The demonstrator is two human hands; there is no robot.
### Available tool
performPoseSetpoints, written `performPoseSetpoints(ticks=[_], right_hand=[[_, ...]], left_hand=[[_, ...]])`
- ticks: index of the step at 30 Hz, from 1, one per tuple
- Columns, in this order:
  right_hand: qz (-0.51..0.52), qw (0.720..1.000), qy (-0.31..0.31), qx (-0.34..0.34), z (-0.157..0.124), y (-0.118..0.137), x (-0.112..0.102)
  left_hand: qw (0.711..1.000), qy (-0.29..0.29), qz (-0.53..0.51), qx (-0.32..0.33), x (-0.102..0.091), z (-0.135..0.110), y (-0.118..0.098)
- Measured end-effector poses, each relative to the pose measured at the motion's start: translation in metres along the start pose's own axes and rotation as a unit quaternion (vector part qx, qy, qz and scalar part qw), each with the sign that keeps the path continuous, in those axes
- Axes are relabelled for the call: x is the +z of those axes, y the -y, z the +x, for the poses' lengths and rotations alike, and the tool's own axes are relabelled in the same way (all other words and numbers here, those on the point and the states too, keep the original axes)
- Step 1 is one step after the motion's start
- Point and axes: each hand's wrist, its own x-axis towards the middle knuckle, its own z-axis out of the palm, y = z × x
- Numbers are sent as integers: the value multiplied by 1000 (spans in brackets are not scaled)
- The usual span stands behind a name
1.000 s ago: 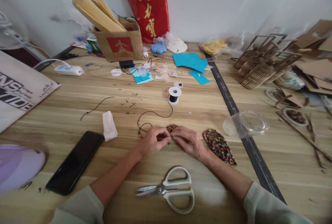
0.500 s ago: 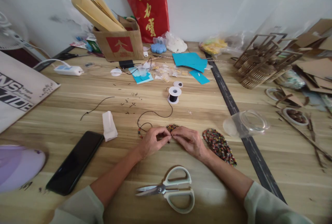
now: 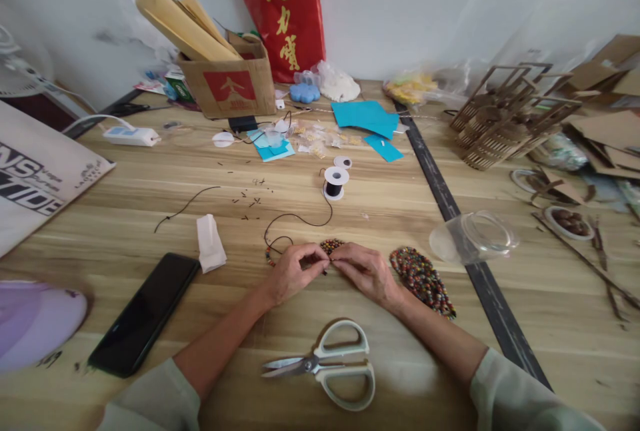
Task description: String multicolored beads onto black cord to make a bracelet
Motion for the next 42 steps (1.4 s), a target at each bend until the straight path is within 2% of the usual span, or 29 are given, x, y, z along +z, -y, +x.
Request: performPoseSetpoints(ticks=[42], right_hand=[[35,999,18,29,4,2,-2]], left_hand=[[1000,-1,2,-12,0,1,-2]])
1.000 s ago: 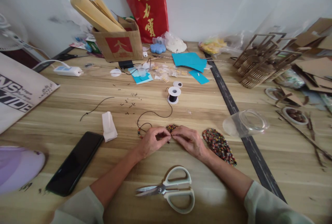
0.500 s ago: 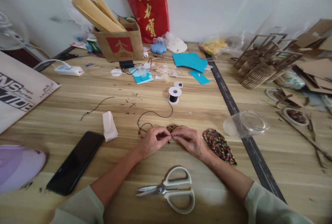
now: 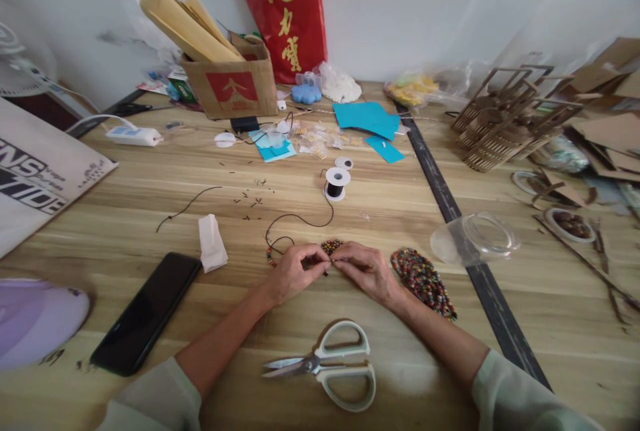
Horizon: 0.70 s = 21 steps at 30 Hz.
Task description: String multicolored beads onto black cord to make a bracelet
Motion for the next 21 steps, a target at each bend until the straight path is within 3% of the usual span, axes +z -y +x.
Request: performPoseSetpoints(ticks=[21], right_hand=[[5,1000,-15,-1,0,2,0]], left_hand=[[1000,0,3,2,2,1,7]])
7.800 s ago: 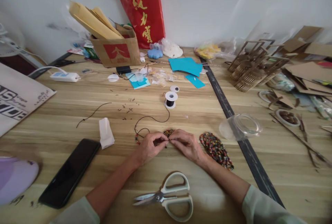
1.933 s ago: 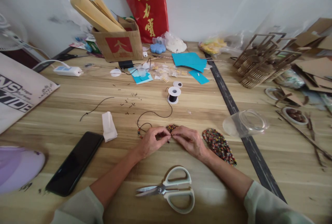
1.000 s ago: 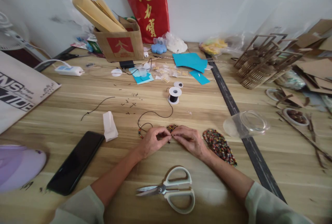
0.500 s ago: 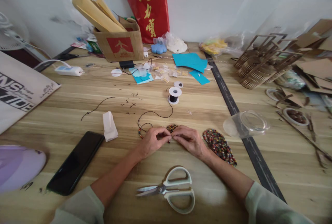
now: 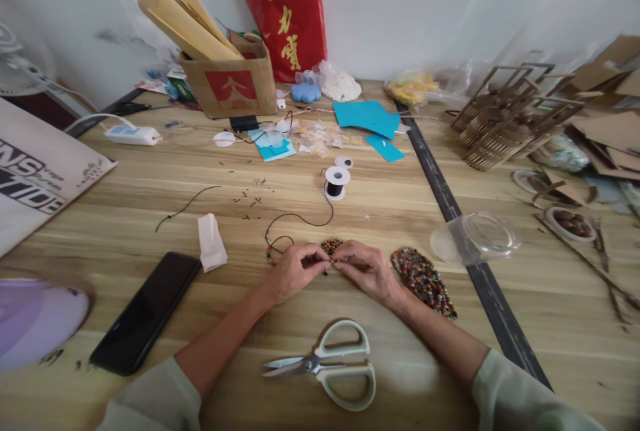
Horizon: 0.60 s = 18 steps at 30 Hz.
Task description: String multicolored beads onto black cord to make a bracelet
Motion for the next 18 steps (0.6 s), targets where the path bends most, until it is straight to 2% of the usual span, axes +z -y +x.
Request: performPoseSetpoints(ticks=[8,18], right_hand=[[7,1000,22,-7,1,-1,-1],[0,999,20,-26,0,-4,-1]], left_hand=[[1000,-8,-8,-7,0,0,0],[998,6,-56,-38,0,0,2]])
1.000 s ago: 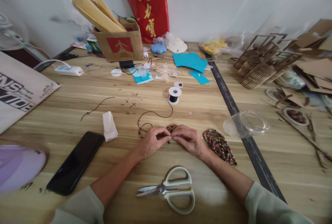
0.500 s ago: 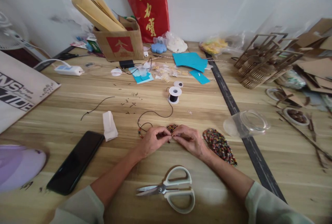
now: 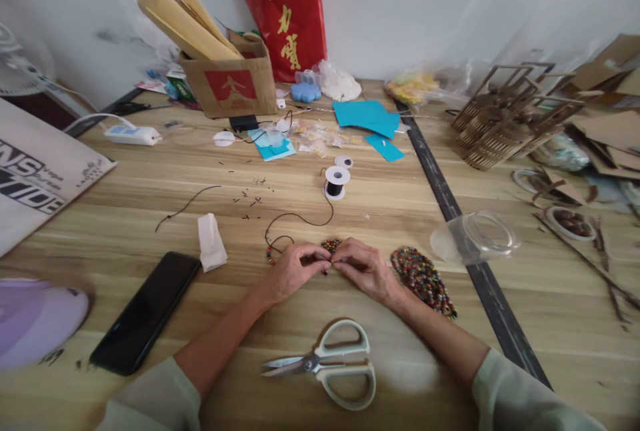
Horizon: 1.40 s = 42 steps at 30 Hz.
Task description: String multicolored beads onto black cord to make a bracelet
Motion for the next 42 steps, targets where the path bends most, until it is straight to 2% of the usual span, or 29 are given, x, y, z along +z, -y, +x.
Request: performPoseSetpoints(ticks=[33,42], right_hand=[[-43,999,23,-15,-3,-3,1],[-56,998,23,-33,-3,-3,1]], left_hand=[[1000,5,-5,15,0,2,6],[1000,5,-3,14,0,1,-1]])
